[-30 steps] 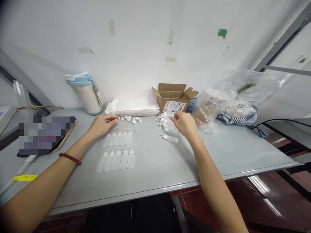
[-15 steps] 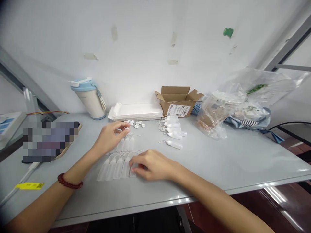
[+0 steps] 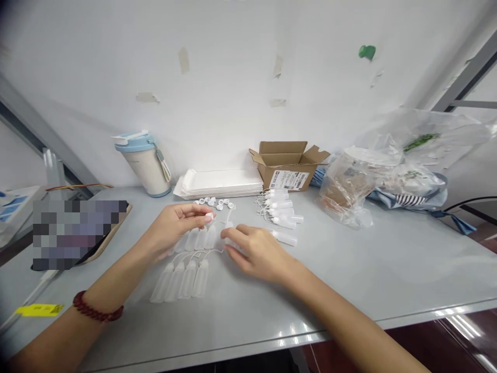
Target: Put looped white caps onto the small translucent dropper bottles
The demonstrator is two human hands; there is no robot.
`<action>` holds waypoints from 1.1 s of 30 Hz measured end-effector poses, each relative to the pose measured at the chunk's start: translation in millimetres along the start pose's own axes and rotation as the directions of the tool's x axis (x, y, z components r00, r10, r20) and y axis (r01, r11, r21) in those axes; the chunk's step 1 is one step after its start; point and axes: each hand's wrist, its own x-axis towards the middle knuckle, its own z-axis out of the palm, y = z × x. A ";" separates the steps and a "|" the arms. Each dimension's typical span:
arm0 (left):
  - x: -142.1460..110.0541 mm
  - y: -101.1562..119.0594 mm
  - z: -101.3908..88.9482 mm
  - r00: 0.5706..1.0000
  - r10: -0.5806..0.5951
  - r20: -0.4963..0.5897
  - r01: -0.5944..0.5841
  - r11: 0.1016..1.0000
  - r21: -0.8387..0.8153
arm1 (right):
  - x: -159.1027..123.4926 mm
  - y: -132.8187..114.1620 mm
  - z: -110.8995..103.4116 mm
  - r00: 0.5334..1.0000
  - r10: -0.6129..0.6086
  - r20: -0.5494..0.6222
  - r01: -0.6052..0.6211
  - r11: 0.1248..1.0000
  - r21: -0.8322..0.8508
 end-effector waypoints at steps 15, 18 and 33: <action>-2.8 -2.7 8.1 0.990 0.071 0.120 -0.056 0.991 -0.125 | 7.4 2.0 -3.2 0.994 0.105 0.021 -0.104 0.898 0.428; -3.3 0.1 7.3 0.990 0.085 0.116 -0.069 0.988 -0.136 | 8.3 3.5 -5.5 0.989 0.140 0.055 -0.149 0.856 0.495; -6.9 6.9 8.9 0.989 0.045 0.140 -0.032 0.995 -0.095 | 12.7 8.0 -1.0 0.946 0.251 0.205 -0.293 0.390 0.873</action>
